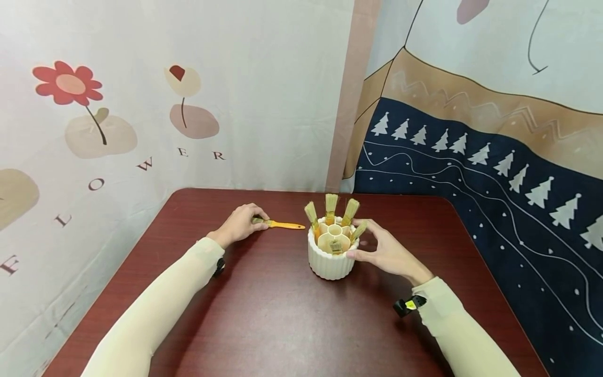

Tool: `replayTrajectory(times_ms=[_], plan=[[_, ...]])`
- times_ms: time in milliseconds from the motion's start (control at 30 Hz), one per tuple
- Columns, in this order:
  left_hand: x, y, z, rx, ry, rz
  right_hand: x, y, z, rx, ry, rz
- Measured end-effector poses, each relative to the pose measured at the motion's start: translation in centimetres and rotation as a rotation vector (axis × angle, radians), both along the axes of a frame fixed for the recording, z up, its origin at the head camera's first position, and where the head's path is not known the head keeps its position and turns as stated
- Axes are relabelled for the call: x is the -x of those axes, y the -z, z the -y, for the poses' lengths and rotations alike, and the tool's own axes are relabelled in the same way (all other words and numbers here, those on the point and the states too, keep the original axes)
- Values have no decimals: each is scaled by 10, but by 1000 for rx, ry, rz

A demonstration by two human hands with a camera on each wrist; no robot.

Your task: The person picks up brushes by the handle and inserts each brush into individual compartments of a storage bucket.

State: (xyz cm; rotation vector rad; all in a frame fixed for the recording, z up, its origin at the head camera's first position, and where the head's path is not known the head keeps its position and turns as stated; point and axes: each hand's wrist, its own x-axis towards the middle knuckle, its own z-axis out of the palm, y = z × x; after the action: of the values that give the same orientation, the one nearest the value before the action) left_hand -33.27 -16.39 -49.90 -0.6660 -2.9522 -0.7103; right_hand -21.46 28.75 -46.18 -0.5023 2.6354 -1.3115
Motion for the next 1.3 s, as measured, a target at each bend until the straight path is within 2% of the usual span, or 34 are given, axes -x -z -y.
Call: replayTrajectory(times_ms=[733,1300], plan=[[-2,-1,7,-55,-44,41,-2,-1,6,-18,10,-32],[-6,-3,9,-107,-45,51,-5,-6,12,-73,39,-87]])
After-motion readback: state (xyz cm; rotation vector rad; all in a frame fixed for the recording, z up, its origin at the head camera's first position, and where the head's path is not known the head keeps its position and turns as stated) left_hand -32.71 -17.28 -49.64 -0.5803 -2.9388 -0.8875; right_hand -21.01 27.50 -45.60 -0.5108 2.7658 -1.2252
